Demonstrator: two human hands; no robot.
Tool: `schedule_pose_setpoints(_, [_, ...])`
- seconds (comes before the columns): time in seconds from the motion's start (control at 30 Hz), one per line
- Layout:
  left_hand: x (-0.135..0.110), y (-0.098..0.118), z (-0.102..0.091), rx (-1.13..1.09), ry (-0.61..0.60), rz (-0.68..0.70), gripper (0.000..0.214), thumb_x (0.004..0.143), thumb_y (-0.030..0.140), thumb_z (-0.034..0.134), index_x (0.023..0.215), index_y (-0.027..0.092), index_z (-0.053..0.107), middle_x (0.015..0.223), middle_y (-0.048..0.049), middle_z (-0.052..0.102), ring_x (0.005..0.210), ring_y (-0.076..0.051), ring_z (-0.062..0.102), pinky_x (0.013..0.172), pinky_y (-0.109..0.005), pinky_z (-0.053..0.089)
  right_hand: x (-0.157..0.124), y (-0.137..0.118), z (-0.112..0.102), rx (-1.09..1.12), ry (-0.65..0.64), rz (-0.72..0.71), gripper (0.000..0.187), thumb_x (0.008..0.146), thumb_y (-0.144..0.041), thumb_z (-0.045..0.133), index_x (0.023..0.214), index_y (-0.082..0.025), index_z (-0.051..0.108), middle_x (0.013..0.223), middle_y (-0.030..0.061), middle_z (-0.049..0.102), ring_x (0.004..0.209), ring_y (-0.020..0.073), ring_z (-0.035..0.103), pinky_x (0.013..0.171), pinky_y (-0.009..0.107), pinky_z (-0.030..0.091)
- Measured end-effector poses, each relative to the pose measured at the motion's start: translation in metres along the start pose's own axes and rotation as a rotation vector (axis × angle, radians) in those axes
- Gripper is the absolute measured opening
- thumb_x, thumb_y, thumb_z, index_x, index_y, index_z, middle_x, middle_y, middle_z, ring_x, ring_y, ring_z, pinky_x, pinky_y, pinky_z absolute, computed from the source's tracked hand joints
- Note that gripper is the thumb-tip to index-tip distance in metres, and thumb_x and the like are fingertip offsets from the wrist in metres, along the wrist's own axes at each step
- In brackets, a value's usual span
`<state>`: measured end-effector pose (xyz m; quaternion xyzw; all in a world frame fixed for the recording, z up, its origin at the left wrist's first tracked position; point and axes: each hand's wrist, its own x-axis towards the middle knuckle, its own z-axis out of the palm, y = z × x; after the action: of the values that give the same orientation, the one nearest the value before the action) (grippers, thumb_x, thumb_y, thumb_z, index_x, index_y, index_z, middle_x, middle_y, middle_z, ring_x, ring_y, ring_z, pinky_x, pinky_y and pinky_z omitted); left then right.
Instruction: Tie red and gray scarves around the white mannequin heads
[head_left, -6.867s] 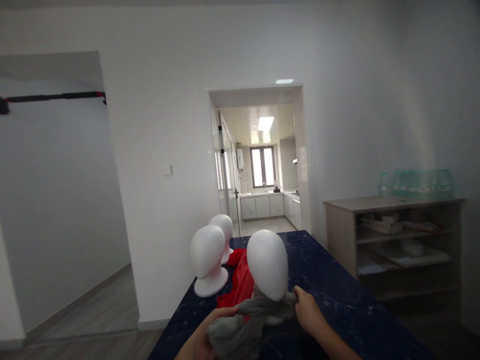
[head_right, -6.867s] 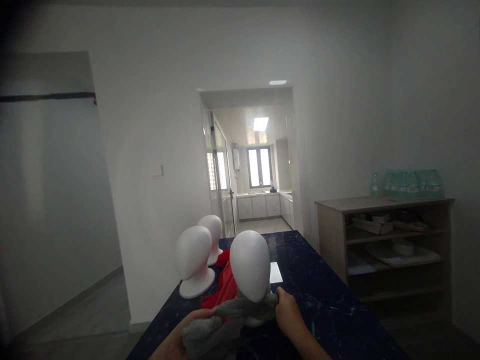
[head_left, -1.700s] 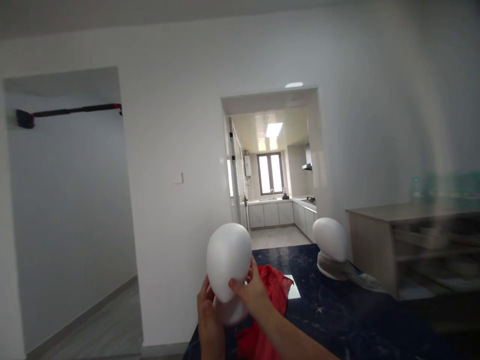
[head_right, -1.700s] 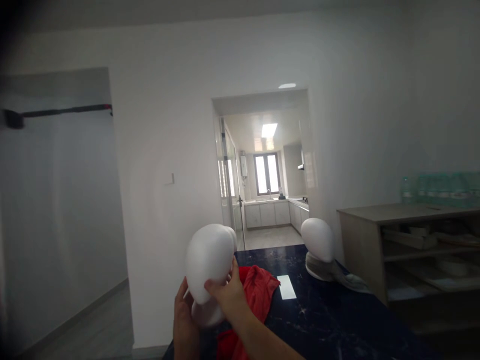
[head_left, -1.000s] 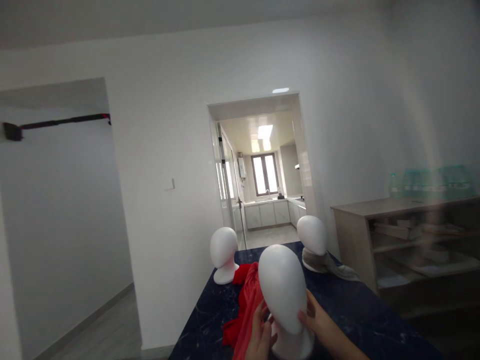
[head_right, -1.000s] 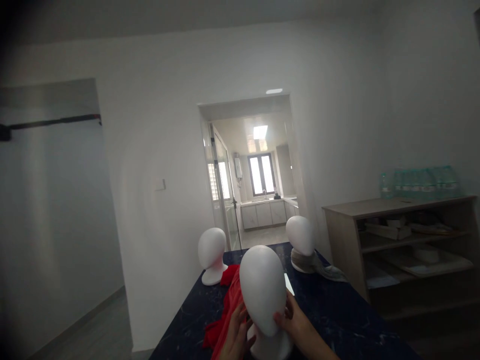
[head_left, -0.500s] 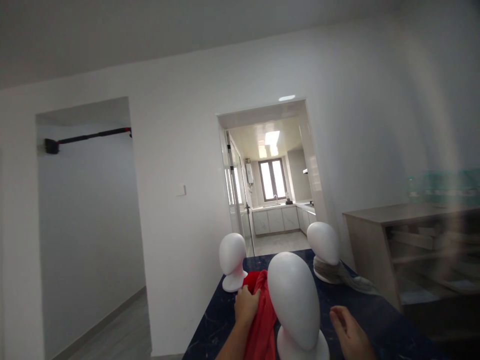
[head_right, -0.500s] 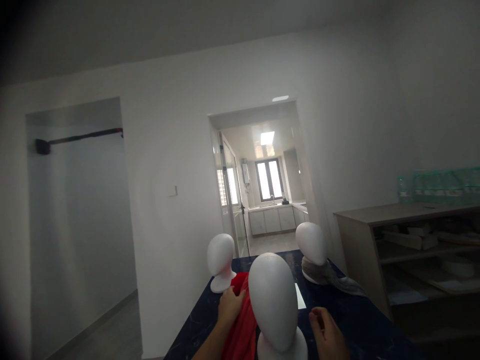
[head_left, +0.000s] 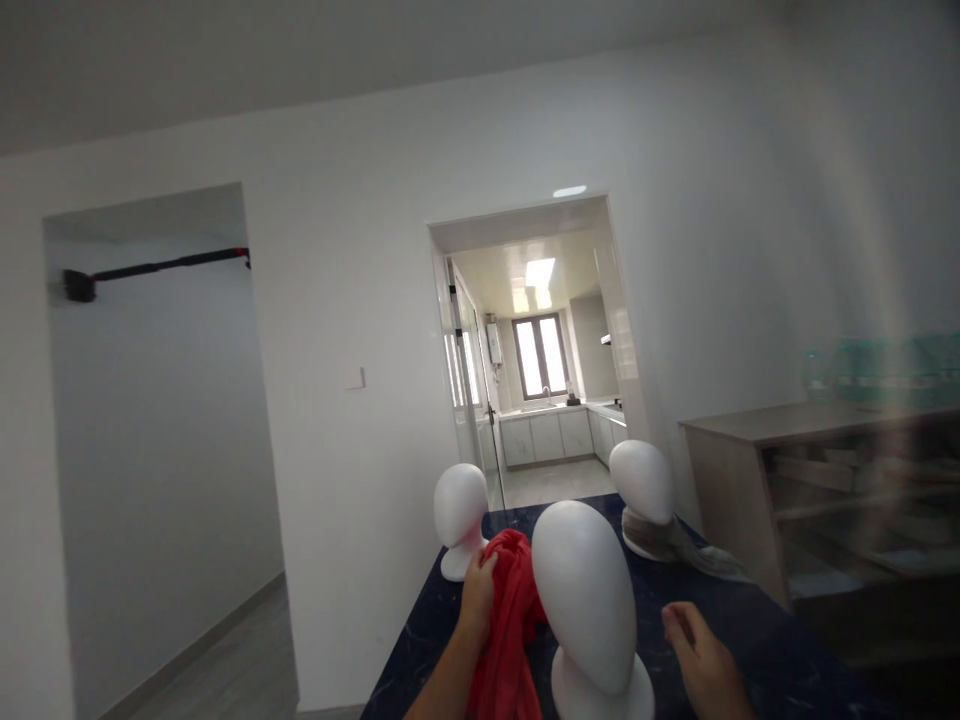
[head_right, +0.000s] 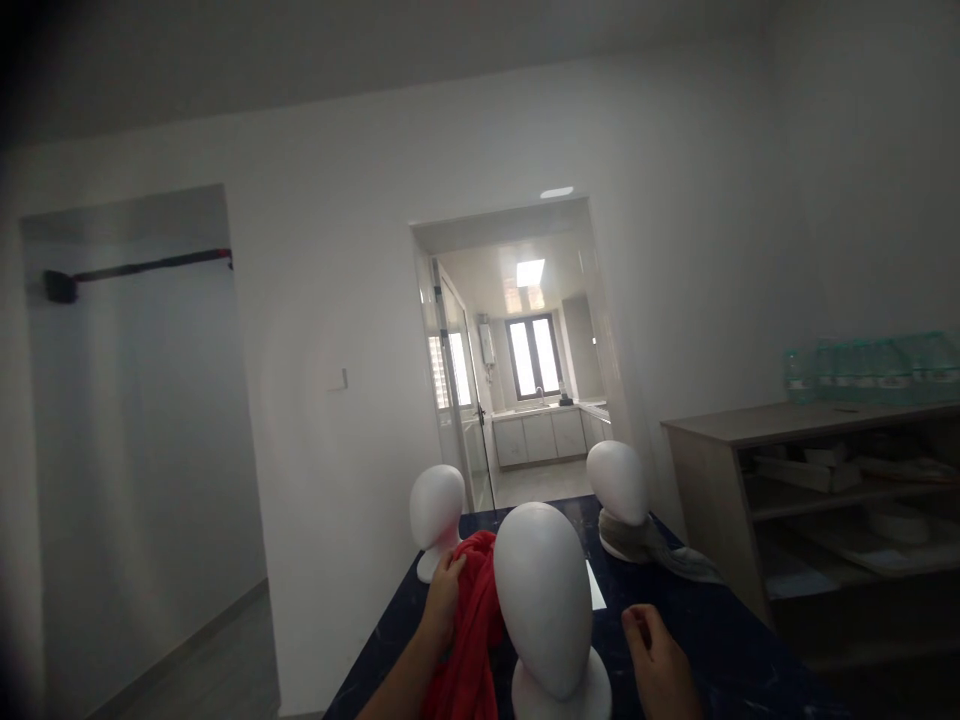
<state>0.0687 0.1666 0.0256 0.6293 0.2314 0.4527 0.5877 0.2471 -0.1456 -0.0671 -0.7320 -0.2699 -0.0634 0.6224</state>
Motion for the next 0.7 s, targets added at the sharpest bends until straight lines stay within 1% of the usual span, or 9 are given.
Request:
schedule_pose_setpoints(0.2, [-0.012,0.052,-0.021,-0.362,-0.027,-0.05,0.025,0.089,0.029,0.065,0.112,0.02,0.07,0.111,-0.0084,0.08,0.101,-0.023,0.077,0.101,-0.04,0.058,0.003,0.003,-0.004,0.015,0.021,0.04,0.05,0.089,-0.076,0.047,0.09,-0.029,0.067,0.079,0.0048,0.078,0.078,0.0298,0.075,0.074,0.039,0.054])
schedule_pose_setpoints(0.3, [-0.02,0.08,-0.032,-0.475,-0.019,-0.076,0.015,0.092,0.025,0.063,0.105,0.02,0.069,0.099,-0.0033,0.08,0.09,-0.018,0.077,0.096,-0.033,0.06,0.004,0.004,-0.014,0.033,0.031,0.079,0.049,0.088,-0.075,0.048,0.089,-0.029,0.066,0.078,0.0053,0.078,0.08,0.0309,0.075,0.076,0.041,0.054])
schedule_pose_setpoints(0.4, [-0.039,0.115,-0.048,-0.526,-0.057,-0.132,0.011,0.093,0.025,0.065,0.1,0.018,0.069,0.089,-0.0037,0.079,0.079,-0.019,0.076,0.086,-0.034,0.063,-0.004,-0.012,-0.032,0.051,0.173,0.099,0.049,0.087,-0.072,0.049,0.096,-0.027,0.066,0.089,0.01,0.079,0.089,0.0344,0.075,0.081,0.045,0.055])
schedule_pose_setpoints(0.5, [-0.07,0.156,-0.07,-0.532,-0.209,-0.218,0.019,0.09,0.025,0.073,0.107,0.016,0.073,0.092,-0.0071,0.081,0.078,-0.021,0.077,0.078,-0.035,0.064,-0.037,-0.047,-0.036,0.034,0.327,0.004,0.046,0.089,-0.07,0.051,0.103,-0.028,0.067,0.102,0.0131,0.078,0.094,0.0359,0.071,0.085,0.049,0.056])
schedule_pose_setpoints(0.53, [-0.083,0.169,-0.076,-0.533,-0.268,-0.241,0.022,0.09,0.025,0.075,0.111,0.017,0.073,0.095,-0.0068,0.082,0.079,-0.021,0.078,0.077,-0.034,0.064,-0.052,-0.064,-0.032,0.042,0.293,-0.068,0.042,0.088,-0.068,0.057,0.102,-0.03,0.069,0.102,0.0128,0.077,0.094,0.0355,0.07,0.087,0.049,0.057])
schedule_pose_setpoints(0.57, [-0.094,0.182,-0.081,-0.53,-0.315,-0.27,0.024,0.091,0.026,0.075,0.113,0.017,0.074,0.097,-0.007,0.082,0.08,-0.021,0.078,0.077,-0.033,0.065,-0.068,-0.083,-0.024,0.077,0.194,-0.157,0.037,0.086,-0.065,0.064,0.1,-0.032,0.072,0.103,0.0124,0.077,0.095,0.0354,0.071,0.089,0.049,0.059])
schedule_pose_setpoints(0.63, [-0.116,0.204,-0.085,-0.515,-0.383,-0.324,0.026,0.092,0.027,0.073,0.116,0.015,0.075,0.1,-0.0091,0.082,0.082,-0.022,0.079,0.078,-0.033,0.065,-0.096,-0.127,-0.002,0.183,-0.116,-0.296,0.029,0.08,-0.054,0.077,0.103,-0.036,0.078,0.114,0.0113,0.079,0.105,0.038,0.072,0.096,0.05,0.06])
schedule_pose_setpoints(0.67, [-0.125,0.212,-0.084,-0.498,-0.377,-0.323,0.027,0.092,0.026,0.072,0.116,0.013,0.076,0.101,-0.0114,0.082,0.083,-0.024,0.079,0.08,-0.035,0.065,-0.107,-0.151,0.011,0.235,-0.238,-0.331,0.04,0.08,-0.045,0.079,0.119,-0.038,0.077,0.129,0.0091,0.076,0.12,0.0393,0.069,0.106,0.053,0.057])
schedule_pose_setpoints(0.7, [-0.134,0.219,-0.081,-0.481,-0.337,-0.29,0.028,0.091,0.024,0.072,0.116,0.01,0.076,0.102,-0.0141,0.082,0.084,-0.026,0.08,0.081,-0.038,0.065,-0.113,-0.176,0.024,0.298,-0.311,-0.345,0.061,0.079,-0.037,0.08,0.138,-0.039,0.069,0.144,0.0066,0.07,0.136,0.0397,0.062,0.117,0.056,0.051])
